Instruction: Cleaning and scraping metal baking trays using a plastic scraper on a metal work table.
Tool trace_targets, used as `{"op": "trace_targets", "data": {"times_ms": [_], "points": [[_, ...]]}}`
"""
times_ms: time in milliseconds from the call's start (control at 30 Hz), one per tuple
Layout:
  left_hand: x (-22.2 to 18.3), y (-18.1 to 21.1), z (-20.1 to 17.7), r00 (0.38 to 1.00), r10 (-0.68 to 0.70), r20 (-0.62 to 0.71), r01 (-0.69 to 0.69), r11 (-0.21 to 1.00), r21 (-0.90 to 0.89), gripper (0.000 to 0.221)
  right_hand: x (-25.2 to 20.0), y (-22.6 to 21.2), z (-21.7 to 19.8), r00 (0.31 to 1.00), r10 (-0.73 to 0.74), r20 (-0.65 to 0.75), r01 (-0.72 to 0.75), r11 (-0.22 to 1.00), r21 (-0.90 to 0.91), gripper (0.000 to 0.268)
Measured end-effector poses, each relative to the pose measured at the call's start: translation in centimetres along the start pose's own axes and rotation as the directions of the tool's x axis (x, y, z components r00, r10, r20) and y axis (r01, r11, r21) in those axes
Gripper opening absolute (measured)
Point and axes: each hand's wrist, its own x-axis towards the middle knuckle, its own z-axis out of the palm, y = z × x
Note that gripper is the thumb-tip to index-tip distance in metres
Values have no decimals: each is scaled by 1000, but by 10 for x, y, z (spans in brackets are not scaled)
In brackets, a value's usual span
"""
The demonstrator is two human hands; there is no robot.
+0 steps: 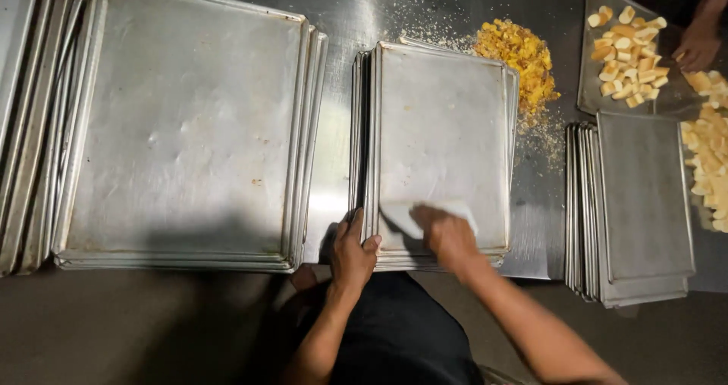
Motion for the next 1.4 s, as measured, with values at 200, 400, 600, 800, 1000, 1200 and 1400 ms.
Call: {"op": "trace_targets", "data": {"times_ms": [200,400,600,800,1000,1200,1400], "points": [[8,-3,11,996,57,-64,-50,993,111,69,214,122,-28,994,106,38,-102,991,-86,57],[7,9,4,997,60,-51,-51,988,148,71,262,164,-22,988,147,-43,-145,988,53,27],[12,19,-7,1000,24,-20,-20,986,165,72,10,28,-12,968,200,150,-198,980,-26,36],[16,26,-9,999,-38,35,29,975,219,79,12,36,-9,972,180,153,-188,981,42,55],[11,25,-7,995,-95,10,92,978,188,78,193,149,-36,994,40,100,-31,995,-93,20],[17,20,-1,992,-125,14,121,980,156,83,210,178,-19,997,-78,4,77,972,-220,31],[8,37,-16,990,-137,22,131,977,167,81,164,169,4,994,-100,-43,84,955,-286,14]]}}
